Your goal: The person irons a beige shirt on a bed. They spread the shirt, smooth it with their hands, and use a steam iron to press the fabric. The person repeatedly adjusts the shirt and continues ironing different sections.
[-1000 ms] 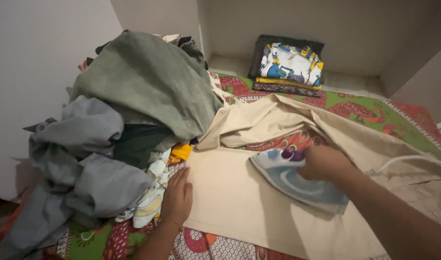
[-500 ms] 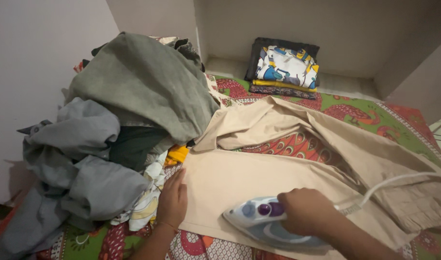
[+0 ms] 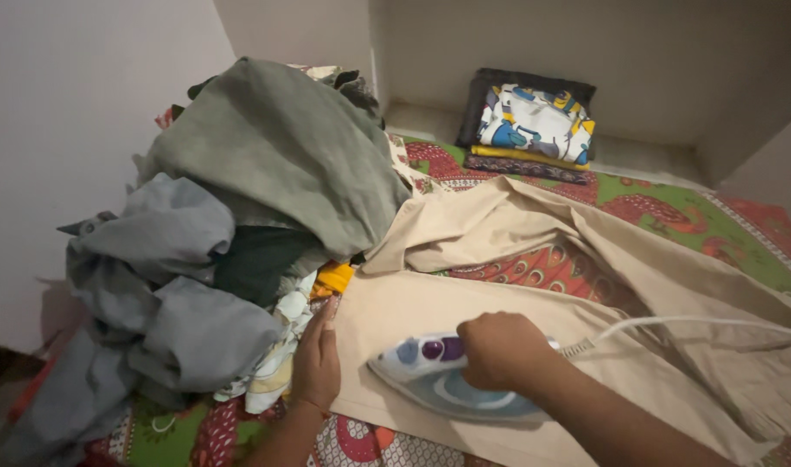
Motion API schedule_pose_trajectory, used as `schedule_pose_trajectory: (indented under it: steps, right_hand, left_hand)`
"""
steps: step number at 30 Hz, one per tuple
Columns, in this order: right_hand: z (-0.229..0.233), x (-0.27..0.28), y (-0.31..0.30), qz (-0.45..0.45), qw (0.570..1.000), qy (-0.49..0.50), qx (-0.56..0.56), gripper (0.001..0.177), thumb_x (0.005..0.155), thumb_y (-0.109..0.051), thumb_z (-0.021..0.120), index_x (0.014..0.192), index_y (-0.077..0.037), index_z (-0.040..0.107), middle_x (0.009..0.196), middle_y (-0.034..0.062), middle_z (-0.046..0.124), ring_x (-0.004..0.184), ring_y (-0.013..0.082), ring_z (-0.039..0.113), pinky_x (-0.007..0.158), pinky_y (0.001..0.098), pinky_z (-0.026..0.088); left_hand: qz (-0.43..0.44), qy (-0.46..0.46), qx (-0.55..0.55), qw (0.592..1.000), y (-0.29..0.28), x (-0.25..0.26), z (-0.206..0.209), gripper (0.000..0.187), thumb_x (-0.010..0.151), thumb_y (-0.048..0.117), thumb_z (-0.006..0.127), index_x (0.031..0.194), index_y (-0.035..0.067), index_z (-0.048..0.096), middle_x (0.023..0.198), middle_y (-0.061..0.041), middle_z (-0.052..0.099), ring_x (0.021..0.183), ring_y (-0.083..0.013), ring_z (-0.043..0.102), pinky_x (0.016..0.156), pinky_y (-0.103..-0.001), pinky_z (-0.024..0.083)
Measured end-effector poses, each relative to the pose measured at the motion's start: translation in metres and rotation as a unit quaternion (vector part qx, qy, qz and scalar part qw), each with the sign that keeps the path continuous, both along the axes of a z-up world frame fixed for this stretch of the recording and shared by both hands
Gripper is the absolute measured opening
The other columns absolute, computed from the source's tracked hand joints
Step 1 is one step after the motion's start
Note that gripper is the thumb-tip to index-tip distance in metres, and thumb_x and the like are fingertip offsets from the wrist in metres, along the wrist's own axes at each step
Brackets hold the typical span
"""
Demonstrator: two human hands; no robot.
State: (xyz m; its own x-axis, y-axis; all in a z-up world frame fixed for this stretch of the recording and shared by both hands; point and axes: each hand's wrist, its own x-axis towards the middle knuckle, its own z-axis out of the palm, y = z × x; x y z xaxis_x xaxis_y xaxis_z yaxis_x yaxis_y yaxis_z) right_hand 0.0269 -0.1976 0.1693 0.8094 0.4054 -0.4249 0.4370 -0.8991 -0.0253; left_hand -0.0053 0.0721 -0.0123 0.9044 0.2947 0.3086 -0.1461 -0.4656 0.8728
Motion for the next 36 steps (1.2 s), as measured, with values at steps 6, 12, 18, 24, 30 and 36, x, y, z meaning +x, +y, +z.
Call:
schedule_pose_trajectory:
  steps: [6, 12, 18, 24, 30, 36]
  right_hand:
    - [-0.007, 0.033, 0.017, -0.02, 0.999, -0.029, 0.022, 0.033, 0.074, -0.031, 0.074, 0.098, -0.01, 0.074, 0.097, 0.0166, 0.075, 0.094, 0.0351, 0.073, 0.086, 0.0465, 0.058]
    - [-0.009, 0.058, 0.026, -0.046, 0.997, -0.05, 0.021, 0.033, 0.073, -0.027, 0.074, 0.1, -0.009, 0.076, 0.101, 0.0181, 0.075, 0.098, 0.0363, 0.073, 0.089, 0.0467, 0.059]
    - [-0.006, 0.076, 0.027, -0.072, 0.996, -0.044, 0.007, 0.037, 0.075, -0.029, 0.072, 0.105, -0.008, 0.077, 0.106, 0.0183, 0.076, 0.101, 0.0344, 0.074, 0.091, 0.0452, 0.059]
    - [-0.006, 0.083, 0.019, -0.109, 0.993, -0.04, 0.006, 0.039, 0.075, -0.029, 0.071, 0.109, -0.011, 0.077, 0.108, 0.016, 0.076, 0.103, 0.033, 0.074, 0.091, 0.045, 0.059]
    - [-0.008, 0.082, -0.003, -0.129, 0.991, -0.033, 0.0, 0.041, 0.076, -0.03, 0.07, 0.112, -0.012, 0.076, 0.108, 0.0163, 0.076, 0.103, 0.0327, 0.074, 0.092, 0.0438, 0.059]
    - [-0.008, 0.08, -0.025, -0.154, 0.987, -0.044, -0.029, 0.04, 0.076, -0.03, 0.072, 0.111, -0.012, 0.077, 0.111, 0.0152, 0.073, 0.107, 0.0325, 0.071, 0.094, 0.0459, 0.056]
  left_hand:
    - [0.018, 0.009, -0.044, 0.999, 0.0, 0.002, -0.01, 0.043, 0.102, 0.015, 0.044, 0.14, 0.003, 0.058, 0.141, -0.019, 0.063, 0.133, -0.0309, 0.059, 0.112, -0.037, 0.042]
    - [0.007, -0.007, -0.021, 1.0, 0.002, 0.002, -0.008, 0.043, 0.102, 0.013, 0.043, 0.141, 0.003, 0.057, 0.142, -0.018, 0.063, 0.134, -0.0307, 0.058, 0.113, -0.037, 0.041]
    - [0.002, 0.007, 0.0, 1.0, 0.0, 0.0, 0.001, 0.045, 0.101, 0.014, 0.044, 0.142, 0.004, 0.057, 0.144, -0.016, 0.061, 0.136, -0.0298, 0.056, 0.114, -0.037, 0.04]
    - [0.001, 0.026, 0.015, 1.0, -0.002, -0.003, 0.009, 0.048, 0.099, 0.015, 0.044, 0.144, 0.005, 0.055, 0.145, -0.016, 0.06, 0.137, -0.0303, 0.054, 0.114, -0.038, 0.038]
    - [-0.008, 0.005, 0.048, 0.999, -0.002, -0.002, 0.009, 0.048, 0.099, 0.014, 0.045, 0.144, 0.003, 0.055, 0.145, -0.019, 0.059, 0.137, -0.0332, 0.053, 0.115, -0.04, 0.037]
    - [-0.01, 0.002, 0.07, 0.997, -0.001, -0.001, 0.005, 0.049, 0.098, 0.015, 0.045, 0.145, 0.002, 0.053, 0.145, -0.02, 0.058, 0.137, -0.0343, 0.052, 0.115, -0.04, 0.038]
